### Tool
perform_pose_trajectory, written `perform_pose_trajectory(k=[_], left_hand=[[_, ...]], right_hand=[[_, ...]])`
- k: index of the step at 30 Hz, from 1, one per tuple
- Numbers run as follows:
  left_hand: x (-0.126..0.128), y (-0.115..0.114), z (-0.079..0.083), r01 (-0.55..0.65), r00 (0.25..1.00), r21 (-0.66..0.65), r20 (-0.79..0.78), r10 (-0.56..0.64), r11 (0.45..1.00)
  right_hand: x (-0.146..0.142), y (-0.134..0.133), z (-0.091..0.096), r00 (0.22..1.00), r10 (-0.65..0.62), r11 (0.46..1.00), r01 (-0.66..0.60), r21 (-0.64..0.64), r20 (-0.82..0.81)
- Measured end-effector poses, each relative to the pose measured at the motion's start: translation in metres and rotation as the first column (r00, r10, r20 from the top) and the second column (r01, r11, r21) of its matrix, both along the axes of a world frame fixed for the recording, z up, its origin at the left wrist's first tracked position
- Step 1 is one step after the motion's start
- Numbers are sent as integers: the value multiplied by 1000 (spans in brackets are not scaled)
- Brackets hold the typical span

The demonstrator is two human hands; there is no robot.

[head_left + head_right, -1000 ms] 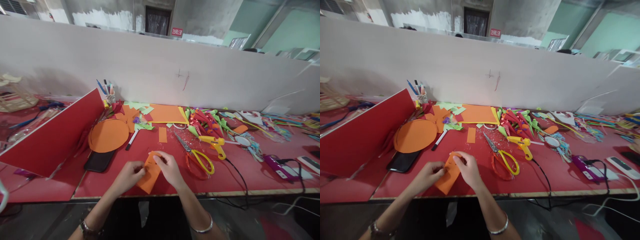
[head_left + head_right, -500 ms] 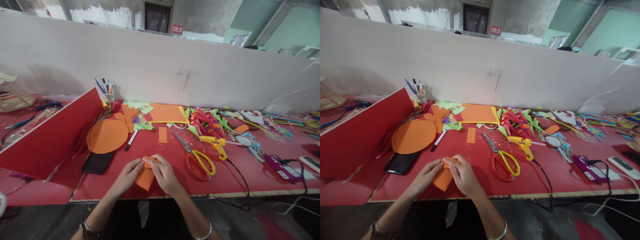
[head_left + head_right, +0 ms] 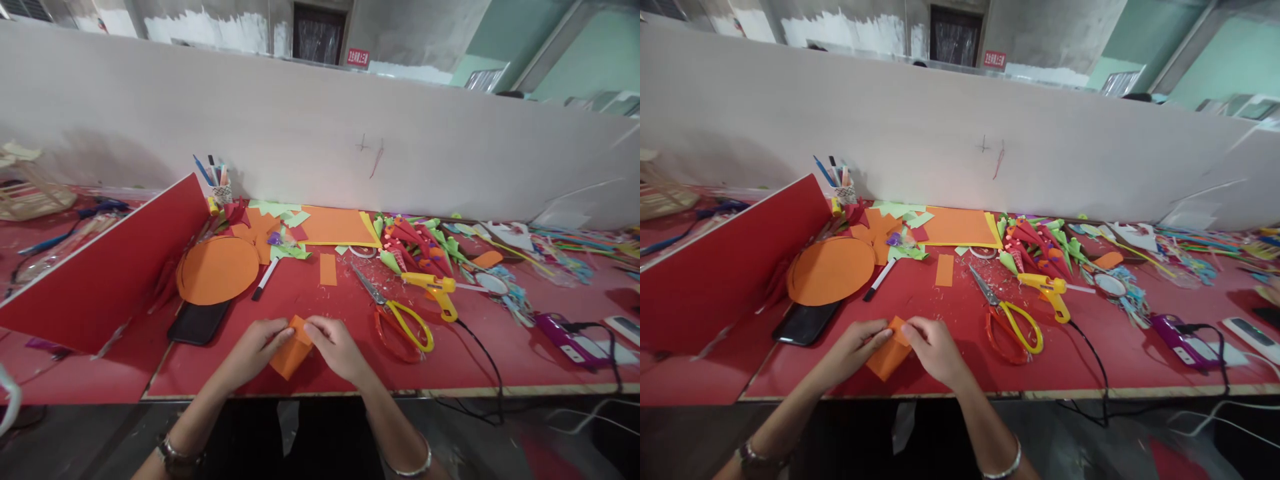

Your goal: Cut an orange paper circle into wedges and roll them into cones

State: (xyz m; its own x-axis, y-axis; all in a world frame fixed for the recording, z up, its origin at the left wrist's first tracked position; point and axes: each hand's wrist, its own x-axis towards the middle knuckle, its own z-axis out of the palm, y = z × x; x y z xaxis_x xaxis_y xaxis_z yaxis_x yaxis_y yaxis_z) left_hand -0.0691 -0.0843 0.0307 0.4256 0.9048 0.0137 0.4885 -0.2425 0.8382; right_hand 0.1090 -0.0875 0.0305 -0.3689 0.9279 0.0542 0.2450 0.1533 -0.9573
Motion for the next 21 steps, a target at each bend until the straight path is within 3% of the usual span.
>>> perform_pose_trajectory(k=[5,10,13,15,17,19,21], left_hand=[[-2,3,8,96,989,4,-112,-95,995],[1,1,7,60,993,-9,-98,-61,998],[0,0,3,101,995,-79,-5,-102,992],[-2,0,2,118,992,-132,58,-111,984],[-4,0,1,99,991,-164,104,-83,982],[-4,0,2,67,988,-175,146,-41,982],[-3,1,3,21,984,-167,176,8,986]], right_hand=[[5,2,-3,995,99,993,-98,-69,11],[-5,-3,-8,986,-125,985,110,130,111],[-10,-8,-9,977,-175,971,151,186,120],[-11,-9,-9,988,-141,984,132,121,70],[-10,-8,-8,994,-95,995,94,-35,-47],[-10,-5,-10,978,-87,979,49,-196,-189],[-11,-3,-12,954,-89,962,9,-272,-285]])
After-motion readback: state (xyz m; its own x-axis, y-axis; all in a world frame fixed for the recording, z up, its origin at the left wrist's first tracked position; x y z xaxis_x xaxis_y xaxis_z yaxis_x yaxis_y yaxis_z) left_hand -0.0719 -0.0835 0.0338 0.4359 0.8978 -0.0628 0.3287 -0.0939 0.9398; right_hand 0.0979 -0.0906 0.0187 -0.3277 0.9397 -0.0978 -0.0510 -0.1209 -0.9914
